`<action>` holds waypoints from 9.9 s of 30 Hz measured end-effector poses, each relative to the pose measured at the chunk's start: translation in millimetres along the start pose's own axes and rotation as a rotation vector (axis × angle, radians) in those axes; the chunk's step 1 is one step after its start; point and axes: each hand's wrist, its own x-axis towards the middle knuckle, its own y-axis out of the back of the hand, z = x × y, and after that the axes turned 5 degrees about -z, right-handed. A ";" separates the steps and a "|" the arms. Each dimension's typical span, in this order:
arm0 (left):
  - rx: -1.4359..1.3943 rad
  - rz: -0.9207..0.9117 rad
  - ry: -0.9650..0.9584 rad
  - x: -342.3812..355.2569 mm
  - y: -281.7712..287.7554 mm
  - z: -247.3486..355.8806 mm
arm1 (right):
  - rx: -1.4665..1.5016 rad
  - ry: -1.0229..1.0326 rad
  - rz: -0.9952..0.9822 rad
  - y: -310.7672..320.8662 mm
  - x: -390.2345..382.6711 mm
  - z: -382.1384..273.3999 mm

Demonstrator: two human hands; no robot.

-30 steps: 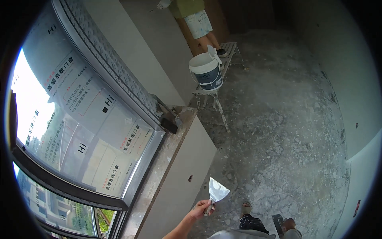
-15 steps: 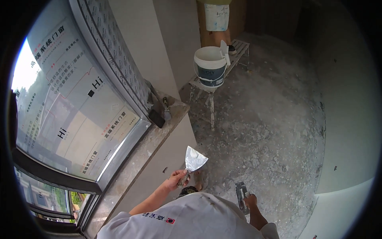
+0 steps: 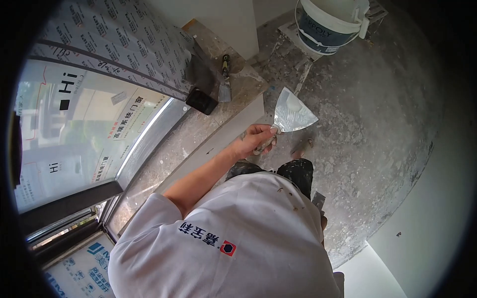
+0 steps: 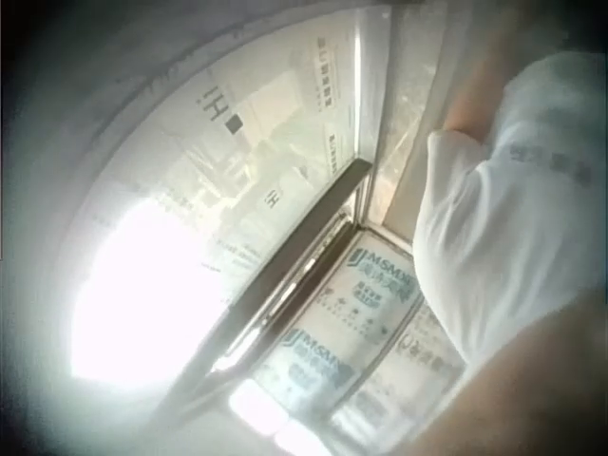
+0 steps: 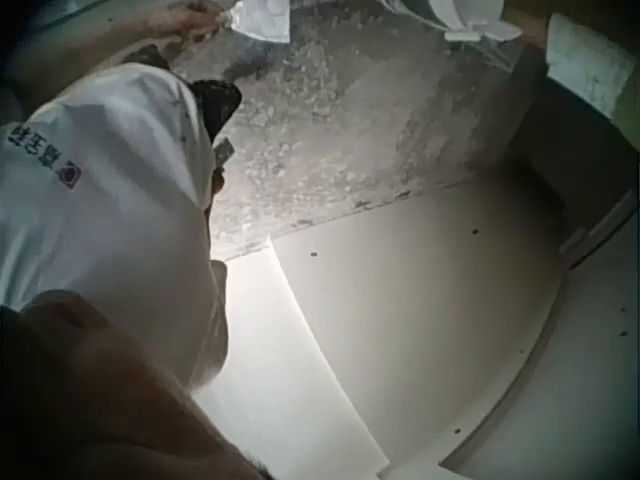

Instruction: Applying and smoothing plaster on an interior wall using a trowel and a putty knife.

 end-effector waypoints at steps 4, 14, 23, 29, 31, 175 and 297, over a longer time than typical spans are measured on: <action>-0.087 0.121 -0.094 59.4 -2.9 12.1 | -0.067 0.126 -0.096 74.8 74.9 -57.7; -0.265 0.394 -0.320 176.9 -59.7 50.3 | -0.231 0.322 -0.218 336.4 313.5 -164.5; 0.440 0.695 -0.496 223.7 -67.4 246.8 | 0.234 0.319 -0.057 333.0 457.4 -230.0; 1.744 0.594 -0.620 355.9 -62.2 405.1 | 0.254 0.216 0.074 253.2 430.0 -195.4; 1.928 0.363 -0.667 428.7 -52.9 428.5 | 0.347 0.056 0.108 241.6 380.7 -188.5; 0.164 1.483 -0.103 -814.1 425.1 -814.3 | 0.858 1.618 -0.398 -659.5 -446.9 -441.3; -0.233 1.295 -1.181 -854.7 233.6 -871.8 | 0.845 2.203 -0.014 -788.1 -792.5 -332.9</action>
